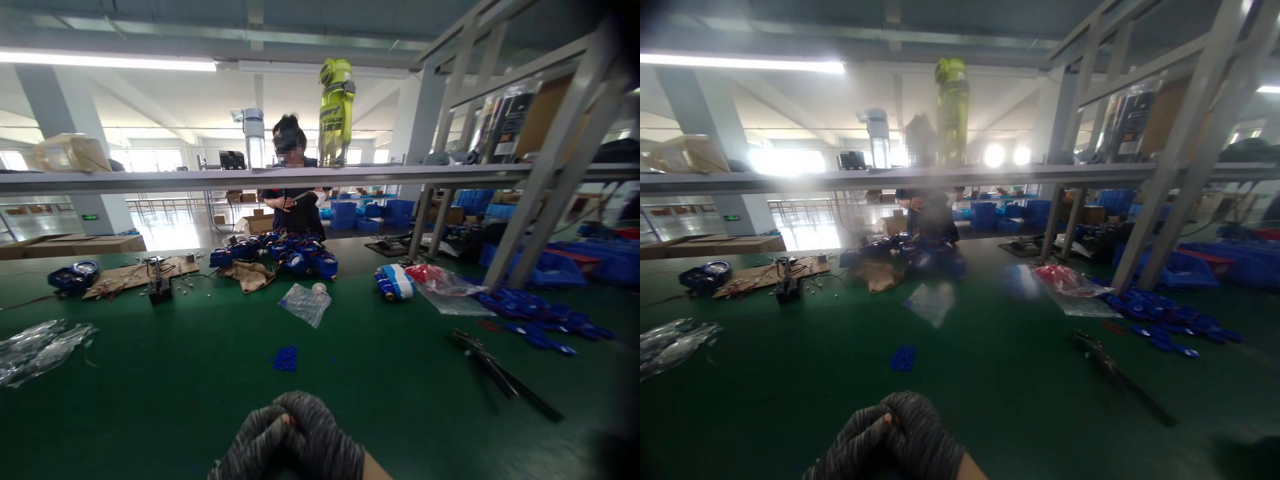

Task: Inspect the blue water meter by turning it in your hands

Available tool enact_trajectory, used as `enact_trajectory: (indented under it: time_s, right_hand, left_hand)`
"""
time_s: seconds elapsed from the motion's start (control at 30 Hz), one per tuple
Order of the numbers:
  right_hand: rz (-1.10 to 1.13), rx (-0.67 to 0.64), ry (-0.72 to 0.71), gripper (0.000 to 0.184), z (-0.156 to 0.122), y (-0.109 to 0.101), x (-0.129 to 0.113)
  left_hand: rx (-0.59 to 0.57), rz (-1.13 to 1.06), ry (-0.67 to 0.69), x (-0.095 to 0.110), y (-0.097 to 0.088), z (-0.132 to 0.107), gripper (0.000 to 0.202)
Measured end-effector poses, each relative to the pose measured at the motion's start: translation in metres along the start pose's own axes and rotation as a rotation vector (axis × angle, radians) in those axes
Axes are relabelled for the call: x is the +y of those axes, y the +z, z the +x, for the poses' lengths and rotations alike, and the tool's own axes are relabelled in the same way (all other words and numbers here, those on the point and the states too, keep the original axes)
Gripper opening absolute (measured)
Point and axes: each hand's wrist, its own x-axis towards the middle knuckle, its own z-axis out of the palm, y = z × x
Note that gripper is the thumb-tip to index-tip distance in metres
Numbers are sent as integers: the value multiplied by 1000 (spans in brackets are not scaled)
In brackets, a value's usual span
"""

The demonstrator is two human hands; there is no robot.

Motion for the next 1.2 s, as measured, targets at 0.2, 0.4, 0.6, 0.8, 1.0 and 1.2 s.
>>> enact_trajectory:
  time_s: [0.2,0.4,0.6,0.8,1.0,1.2]
  right_hand:
    - [5,12,-31,29,0,1,3]
    - [-1,15,-14,31,-1,1,0]
    - [-16,26,-26,33,2,2,3]
    - [-42,10,-20,35,2,2,5]
    - [-98,3,-47,37,2,2,3]
    - [-213,-8,-42,38,4,4,6]
  left_hand:
    - [53,-106,-193,13,7,8,51]
    - [16,-251,-426,26,4,22,50]
    - [3,-251,-369,33,3,19,49]
    - [50,-207,-301,18,9,19,50]
    - [-18,-26,-61,-1,1,9,48]
    - [33,134,218,-4,0,-2,59]
